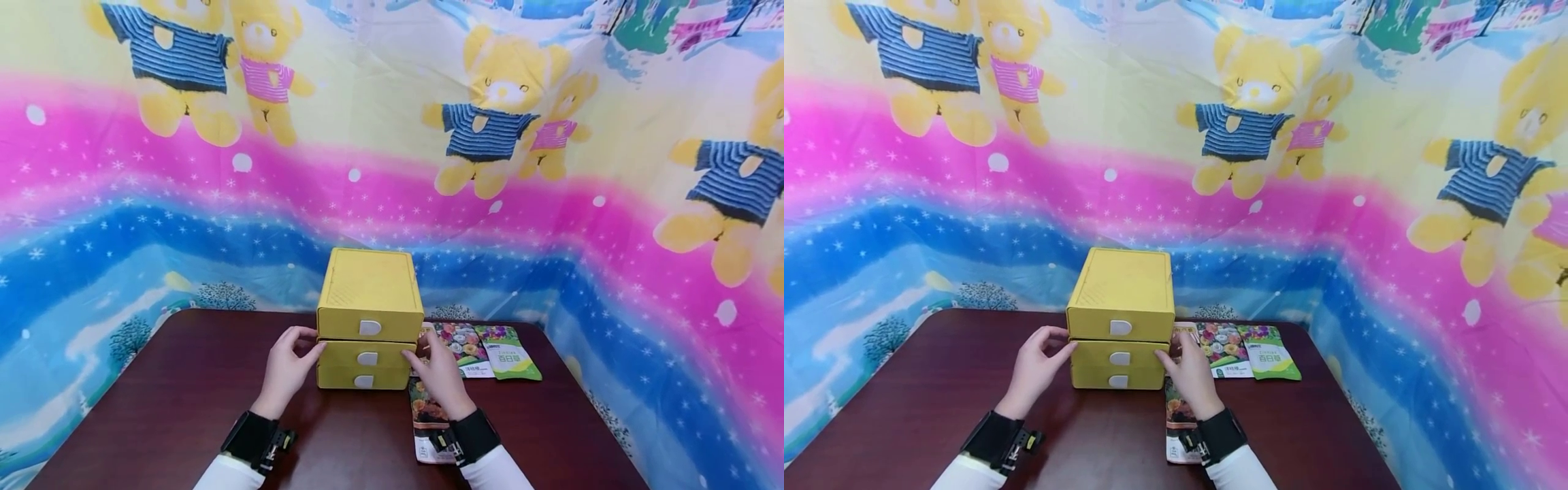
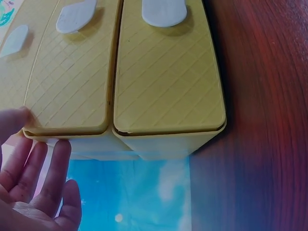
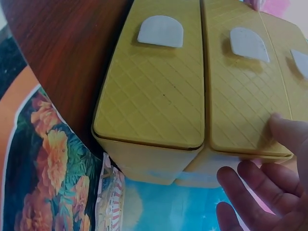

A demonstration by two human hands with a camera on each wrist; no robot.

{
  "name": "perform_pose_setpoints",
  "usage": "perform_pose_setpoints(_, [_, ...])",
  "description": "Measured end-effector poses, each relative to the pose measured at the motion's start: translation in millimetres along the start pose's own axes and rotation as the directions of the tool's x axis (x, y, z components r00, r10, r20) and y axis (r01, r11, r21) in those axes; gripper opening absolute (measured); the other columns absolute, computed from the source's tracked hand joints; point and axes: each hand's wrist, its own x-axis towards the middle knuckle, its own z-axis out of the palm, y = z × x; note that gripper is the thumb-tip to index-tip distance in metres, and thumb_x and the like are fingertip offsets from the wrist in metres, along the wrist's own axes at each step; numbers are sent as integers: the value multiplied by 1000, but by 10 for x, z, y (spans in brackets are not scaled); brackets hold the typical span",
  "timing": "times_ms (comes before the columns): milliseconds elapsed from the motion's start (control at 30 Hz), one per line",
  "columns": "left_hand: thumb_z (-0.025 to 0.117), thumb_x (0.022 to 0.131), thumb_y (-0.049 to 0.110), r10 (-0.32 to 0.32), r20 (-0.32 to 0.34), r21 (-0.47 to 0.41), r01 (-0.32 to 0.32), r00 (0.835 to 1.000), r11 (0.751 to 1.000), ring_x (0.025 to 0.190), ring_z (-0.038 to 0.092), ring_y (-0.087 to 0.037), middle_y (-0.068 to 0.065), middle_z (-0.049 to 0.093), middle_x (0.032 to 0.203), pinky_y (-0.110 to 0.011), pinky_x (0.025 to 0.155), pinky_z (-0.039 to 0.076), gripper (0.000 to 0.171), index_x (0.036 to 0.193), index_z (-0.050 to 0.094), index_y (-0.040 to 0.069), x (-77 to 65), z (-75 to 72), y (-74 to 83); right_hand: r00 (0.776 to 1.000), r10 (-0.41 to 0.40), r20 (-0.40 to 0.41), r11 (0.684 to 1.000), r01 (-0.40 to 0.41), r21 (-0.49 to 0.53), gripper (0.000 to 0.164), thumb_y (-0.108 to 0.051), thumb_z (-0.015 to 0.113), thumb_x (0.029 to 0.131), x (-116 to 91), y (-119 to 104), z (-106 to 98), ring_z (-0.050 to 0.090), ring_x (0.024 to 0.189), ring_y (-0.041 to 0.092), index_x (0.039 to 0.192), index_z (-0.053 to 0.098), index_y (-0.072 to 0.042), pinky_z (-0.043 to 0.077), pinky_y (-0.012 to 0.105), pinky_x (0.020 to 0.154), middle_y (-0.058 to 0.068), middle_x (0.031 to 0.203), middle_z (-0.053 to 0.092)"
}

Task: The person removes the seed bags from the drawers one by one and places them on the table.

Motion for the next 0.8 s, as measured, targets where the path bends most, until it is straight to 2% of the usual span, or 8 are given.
perform_pose_setpoints(167, [80, 91, 11, -3, -23, 10, 3, 1000, 1000, 88, 66, -22, -7, 70, 107, -23, 68, 50, 18, 108, 72, 9, 5, 17, -29, 999, -25, -29, 1000, 25, 8, 22, -25, 73, 97, -2, 11, 39, 63, 82, 14, 100, 54, -15, 49, 25, 62, 1, 94, 64])
perform_pose_setpoints(400, [79, 92, 10, -5, -49, -25, 4, 999, 1000, 83, 65, -15, -6, 71, 103, -22, 68, 51, 14, 104, 73, 9, 2, 51, -25, 997, -38, -74, 999, 37, -23, 24, -22, 75, 96, -3, 23, 56, 64, 81, 14, 96, 52, -15, 48, 23, 60, -1, 88, 62])
perform_pose_setpoints(567, [78, 92, 8, -7, -70, -36, 5, 997, 999, 79, 64, -12, -6, 71, 99, -22, 68, 50, 12, 103, 74, 9, -1, 63, -18, 996, -49, -70, 999, 47, -28, 22, -20, 74, 97, -4, 21, 50, 68, 86, 17, 95, 53, -14, 51, 23, 63, 1, 89, 64])
perform_pose_setpoints(800, [77, 93, 9, -11, -67, -32, 9, 998, 999, 78, 63, -7, -7, 71, 100, -21, 67, 49, 13, 106, 74, 8, -15, 58, -52, 996, -50, -69, 998, 47, -36, 23, -21, 74, 97, -3, 41, 70, 63, 80, 12, 94, 52, -16, 46, 23, 60, -2, 87, 62])
